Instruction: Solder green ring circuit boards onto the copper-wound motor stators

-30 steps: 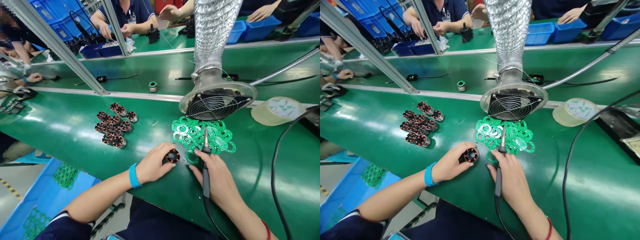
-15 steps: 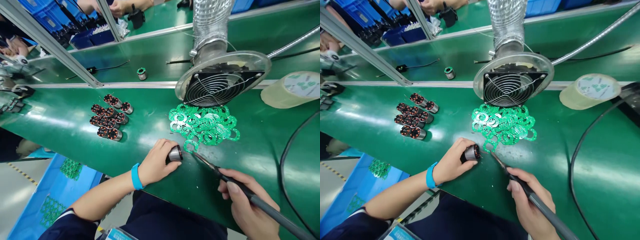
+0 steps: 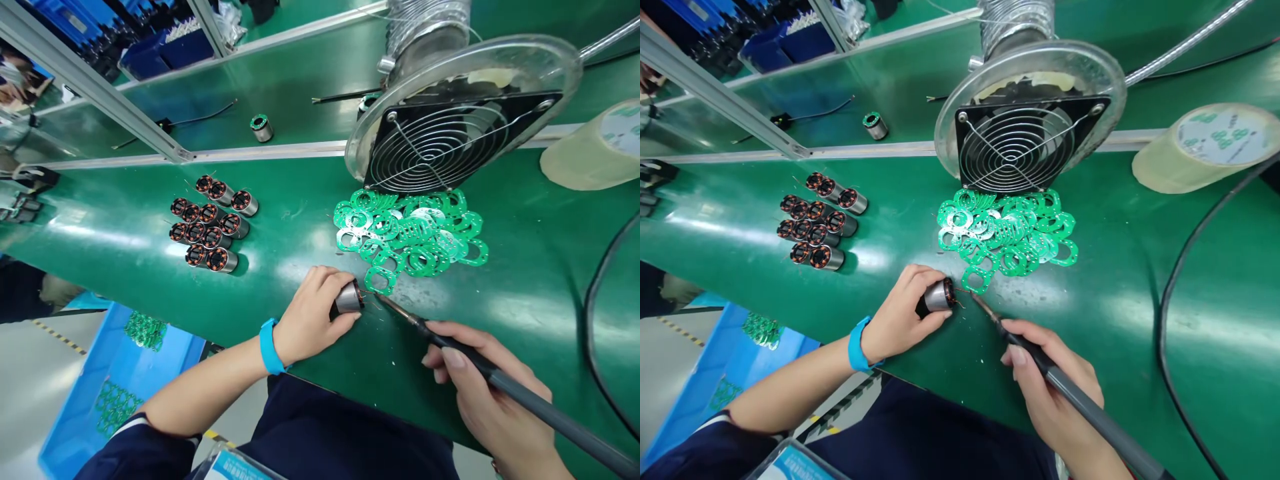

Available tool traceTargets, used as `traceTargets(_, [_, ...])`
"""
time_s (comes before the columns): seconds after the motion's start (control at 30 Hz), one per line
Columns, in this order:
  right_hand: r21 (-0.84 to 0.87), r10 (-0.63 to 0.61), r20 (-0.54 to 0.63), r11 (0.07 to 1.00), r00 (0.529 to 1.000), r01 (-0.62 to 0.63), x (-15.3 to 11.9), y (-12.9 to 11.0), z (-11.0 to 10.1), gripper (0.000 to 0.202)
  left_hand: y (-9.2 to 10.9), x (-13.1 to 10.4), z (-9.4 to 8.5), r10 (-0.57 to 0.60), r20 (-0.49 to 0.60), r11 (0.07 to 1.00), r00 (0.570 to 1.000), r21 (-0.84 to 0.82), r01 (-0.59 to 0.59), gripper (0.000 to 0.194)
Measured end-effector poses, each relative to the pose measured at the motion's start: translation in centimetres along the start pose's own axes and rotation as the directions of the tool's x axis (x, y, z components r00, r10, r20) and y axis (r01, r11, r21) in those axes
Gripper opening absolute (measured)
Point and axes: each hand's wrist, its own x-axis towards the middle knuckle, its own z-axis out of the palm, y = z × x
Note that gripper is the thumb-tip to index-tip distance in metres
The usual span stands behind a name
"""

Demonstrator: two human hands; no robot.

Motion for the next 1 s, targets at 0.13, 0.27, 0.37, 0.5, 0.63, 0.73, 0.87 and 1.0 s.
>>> traceTargets(0.13, [-0.095,-0.019,-0.016,0.995,1.000,0.018,-0.3,-0.2,0.2,0.020,-0.1,0.0,0.2,0.014,-0.009,1.000,1.000,0.014,-0.014,0.034])
traceTargets(0.27, [-0.141,-0.031,-0.058,0.990,0.998,0.023,-0.7,-0.6,0.7,0.024,-0.2,-0.1,0.4,0.023,-0.005,0.998,1.000,0.059,-0.022,0.034])
traceTargets(0.37, [-0.110,-0.039,-0.063,0.993,0.997,0.032,-1.1,-0.6,0.7,0.022,-0.2,-0.1,0.5,0.056,-0.028,0.994,0.998,0.096,-0.053,0.033])
traceTargets(0.5, [-0.096,-0.067,-0.057,0.993,0.996,0.061,-1.3,-0.1,0.5,0.017,-0.1,-0.2,0.5,0.107,-0.071,0.987,0.992,0.126,-0.097,0.032])
traceTargets(0.63, [-0.183,-0.197,0.010,0.964,0.980,0.195,-0.6,0.2,0.2,0.016,-0.1,-0.2,0.5,0.120,-0.071,0.984,0.990,0.144,-0.108,0.032])
traceTargets(0.73, [-0.262,-0.387,0.111,0.877,0.915,0.403,0.2,0.0,0.2,0.015,0.0,-0.1,0.5,0.124,-0.076,0.981,0.989,0.158,-0.111,0.032])
traceTargets(0.87, [-0.302,-0.435,0.161,0.833,0.886,0.464,0.2,-0.3,0.3,0.015,0.0,-0.1,0.6,0.140,-0.079,0.975,0.987,0.183,-0.123,0.031])
traceTargets(1.0, [-0.283,-0.347,0.018,0.898,0.938,0.338,-0.6,0.0,0.1,0.016,0.0,-0.1,0.7,0.151,-0.081,0.970,0.985,0.201,-0.133,0.030])
